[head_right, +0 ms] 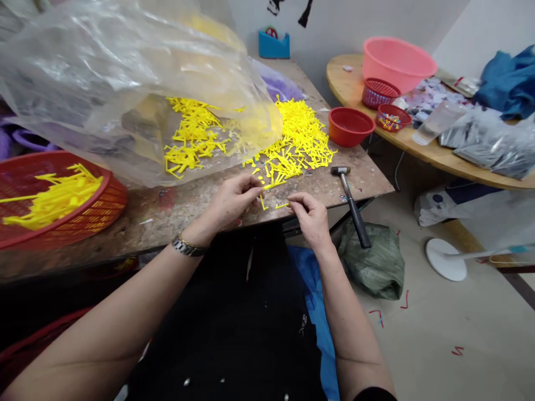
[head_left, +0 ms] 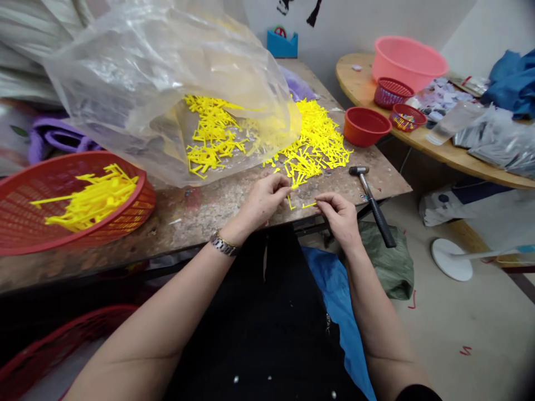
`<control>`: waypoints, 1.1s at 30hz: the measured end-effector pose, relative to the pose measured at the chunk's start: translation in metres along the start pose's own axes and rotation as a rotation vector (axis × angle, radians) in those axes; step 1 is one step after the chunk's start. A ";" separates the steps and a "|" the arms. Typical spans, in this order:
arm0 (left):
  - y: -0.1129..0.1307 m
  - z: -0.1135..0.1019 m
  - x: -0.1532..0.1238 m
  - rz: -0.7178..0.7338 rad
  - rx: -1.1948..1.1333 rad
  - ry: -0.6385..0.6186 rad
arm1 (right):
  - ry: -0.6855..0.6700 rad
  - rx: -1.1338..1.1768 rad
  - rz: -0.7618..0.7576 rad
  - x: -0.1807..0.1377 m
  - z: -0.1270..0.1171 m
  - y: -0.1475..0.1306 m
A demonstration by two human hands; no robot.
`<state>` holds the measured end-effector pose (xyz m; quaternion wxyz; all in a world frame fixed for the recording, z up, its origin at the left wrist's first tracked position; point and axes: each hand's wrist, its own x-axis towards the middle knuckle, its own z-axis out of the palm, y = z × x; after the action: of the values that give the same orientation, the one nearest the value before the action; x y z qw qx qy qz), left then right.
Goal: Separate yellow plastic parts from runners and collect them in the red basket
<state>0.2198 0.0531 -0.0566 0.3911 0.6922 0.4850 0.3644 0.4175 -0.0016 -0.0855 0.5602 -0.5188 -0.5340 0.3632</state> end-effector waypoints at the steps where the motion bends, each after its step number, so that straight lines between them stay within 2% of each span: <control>1: 0.000 0.002 -0.006 -0.040 -0.102 -0.039 | -0.008 -0.010 -0.006 -0.001 0.002 -0.003; 6: 0.001 0.014 -0.032 -0.149 -0.436 -0.158 | -0.072 0.000 -0.014 -0.010 0.012 -0.013; 11: 0.006 0.017 -0.047 -0.220 -0.567 -0.185 | -0.065 0.135 0.065 -0.018 0.023 -0.015; 17: 0.007 0.020 -0.056 -0.149 -0.482 -0.102 | 0.006 0.402 0.231 -0.022 0.036 -0.011; 22: 0.007 0.024 -0.060 -0.068 -0.393 -0.029 | 0.020 0.507 0.310 -0.026 0.039 -0.011; 27: 0.010 0.024 -0.063 -0.049 -0.389 -0.028 | 0.031 0.485 0.314 -0.031 0.042 -0.012; 33: 0.005 0.025 -0.064 -0.011 -0.358 -0.011 | 0.051 0.333 0.213 -0.033 0.043 -0.003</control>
<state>0.2273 -0.0138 -0.0710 0.5127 0.6110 0.4140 0.4387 0.3694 -0.0254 -0.0946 0.6100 -0.4818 -0.3942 0.4902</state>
